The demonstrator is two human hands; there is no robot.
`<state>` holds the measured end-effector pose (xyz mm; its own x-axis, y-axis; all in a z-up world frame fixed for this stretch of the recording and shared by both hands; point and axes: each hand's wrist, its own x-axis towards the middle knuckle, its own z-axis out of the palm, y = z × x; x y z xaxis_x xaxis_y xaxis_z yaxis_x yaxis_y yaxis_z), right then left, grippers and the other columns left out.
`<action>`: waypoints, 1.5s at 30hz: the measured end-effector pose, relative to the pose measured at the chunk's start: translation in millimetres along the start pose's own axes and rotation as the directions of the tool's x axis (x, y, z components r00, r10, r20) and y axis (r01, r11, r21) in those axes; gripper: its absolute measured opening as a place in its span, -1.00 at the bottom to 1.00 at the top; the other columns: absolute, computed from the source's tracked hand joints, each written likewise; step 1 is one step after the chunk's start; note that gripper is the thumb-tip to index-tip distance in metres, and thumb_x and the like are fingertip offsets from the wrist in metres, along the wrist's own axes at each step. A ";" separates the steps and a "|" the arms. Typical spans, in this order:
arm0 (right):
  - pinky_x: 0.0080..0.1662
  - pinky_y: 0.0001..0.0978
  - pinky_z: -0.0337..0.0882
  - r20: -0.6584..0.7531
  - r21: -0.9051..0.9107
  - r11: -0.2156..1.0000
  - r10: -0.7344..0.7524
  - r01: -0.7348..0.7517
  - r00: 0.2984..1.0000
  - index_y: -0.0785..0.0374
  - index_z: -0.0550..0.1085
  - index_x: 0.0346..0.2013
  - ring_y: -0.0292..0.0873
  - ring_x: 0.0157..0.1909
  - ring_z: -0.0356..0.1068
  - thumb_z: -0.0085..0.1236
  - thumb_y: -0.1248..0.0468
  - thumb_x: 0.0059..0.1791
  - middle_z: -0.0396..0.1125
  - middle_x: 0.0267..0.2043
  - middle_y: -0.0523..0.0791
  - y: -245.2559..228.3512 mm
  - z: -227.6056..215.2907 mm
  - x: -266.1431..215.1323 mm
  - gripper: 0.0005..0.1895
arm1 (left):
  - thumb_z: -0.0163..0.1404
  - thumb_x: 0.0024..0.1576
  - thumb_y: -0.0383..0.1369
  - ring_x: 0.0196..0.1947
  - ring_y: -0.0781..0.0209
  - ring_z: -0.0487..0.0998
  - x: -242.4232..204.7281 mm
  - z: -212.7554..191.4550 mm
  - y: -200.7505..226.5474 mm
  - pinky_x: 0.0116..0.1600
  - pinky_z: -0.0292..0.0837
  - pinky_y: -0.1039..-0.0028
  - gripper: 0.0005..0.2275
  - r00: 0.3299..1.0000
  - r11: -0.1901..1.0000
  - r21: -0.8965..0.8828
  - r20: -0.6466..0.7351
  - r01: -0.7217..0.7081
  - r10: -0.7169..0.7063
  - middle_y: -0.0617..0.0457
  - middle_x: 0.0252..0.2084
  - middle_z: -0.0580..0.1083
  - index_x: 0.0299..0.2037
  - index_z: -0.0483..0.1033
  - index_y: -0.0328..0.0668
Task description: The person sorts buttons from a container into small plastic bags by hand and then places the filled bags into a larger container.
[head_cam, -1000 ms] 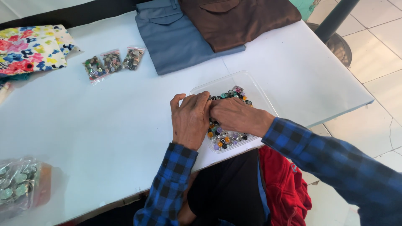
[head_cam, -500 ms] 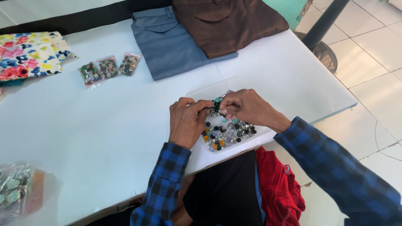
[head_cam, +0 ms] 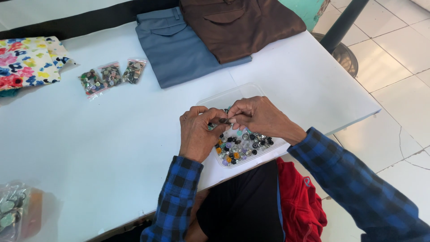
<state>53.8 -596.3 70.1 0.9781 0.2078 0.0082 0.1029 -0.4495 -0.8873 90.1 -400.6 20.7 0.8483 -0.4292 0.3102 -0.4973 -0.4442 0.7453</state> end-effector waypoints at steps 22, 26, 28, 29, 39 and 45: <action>-0.15 0.04 0.53 -0.046 -0.600 0.799 0.025 -0.048 0.999 0.16 0.47 -0.12 0.13 -0.13 0.50 0.01 0.29 0.03 0.40 -0.10 0.02 24.8 9.0 8.2 -0.85 | 0.20 0.11 -0.41 -0.02 -0.08 0.51 -5.7 17.8 -17.3 0.13 0.37 0.16 -0.89 0.980 0.997 -0.004 -0.184 0.075 -0.074 0.09 -0.25 0.55 -0.33 0.57 0.15; 0.03 0.11 0.51 0.063 -0.702 0.712 0.085 -0.016 0.994 0.20 0.49 0.08 0.18 0.03 0.48 -0.02 0.41 0.04 0.36 0.10 0.07 -12.3 13.3 -0.6 -0.67 | 0.21 0.10 -0.43 -0.04 -0.15 0.55 -4.3 16.2 -13.9 0.05 0.46 0.12 -0.89 0.982 0.997 -0.029 -0.174 0.074 -0.078 0.04 -0.22 0.53 -0.30 0.59 0.11; 0.04 0.12 0.51 0.058 -0.719 0.694 0.108 -0.034 0.992 0.19 0.50 0.08 0.17 0.02 0.49 0.01 0.45 0.01 0.35 0.11 0.05 8.5 12.3 2.7 -0.64 | 0.21 0.11 -0.44 -0.03 -0.18 0.53 -3.8 16.5 -13.9 0.02 0.48 0.11 -0.88 0.982 0.996 -0.024 -0.165 0.090 -0.093 0.06 -0.20 0.52 -0.30 0.59 0.12; -0.08 0.08 0.51 0.000 -0.638 0.768 0.060 -0.046 0.998 0.18 0.46 -0.04 0.16 -0.07 0.49 -0.01 0.40 0.00 0.36 -0.01 0.03 29.1 10.5 6.0 -0.75 | 0.21 0.09 -0.44 -0.03 -0.22 0.52 -4.1 16.7 -14.9 0.03 0.46 0.12 -0.88 0.983 0.996 -0.018 -0.163 0.089 -0.090 0.06 -0.23 0.52 -0.31 0.59 0.13; -0.02 0.04 0.52 0.054 -0.700 0.714 0.085 -0.023 0.995 -0.03 0.56 -0.08 0.09 -0.05 0.51 0.02 0.25 0.07 0.39 0.03 -0.05 34.4 11.1 13.4 -0.80 | 0.25 0.06 -0.39 -0.01 -0.07 0.51 -2.8 15.7 -13.5 0.25 0.29 0.11 -0.89 0.987 0.995 0.076 -0.153 0.056 -0.044 0.12 -0.34 0.53 -0.33 0.57 0.11; -0.10 0.13 0.52 0.093 -0.671 0.741 0.071 0.010 0.993 0.15 0.56 -0.15 0.18 -0.15 0.51 0.06 0.32 0.02 0.41 -0.08 -0.01 34.7 10.3 15.3 -0.84 | 0.26 0.03 -0.43 0.02 0.10 0.51 -1.3 17.0 -17.3 0.31 0.11 0.20 -0.86 0.990 0.994 0.108 -0.141 0.027 -0.012 0.15 -0.49 0.56 -0.38 0.56 0.12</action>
<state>70.4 -599.8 34.8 0.9620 0.2549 -0.0976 0.2068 -0.9142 -0.3485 94.6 -405.8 -2.6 0.8712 -0.3085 0.3819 -0.4909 -0.5378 0.6854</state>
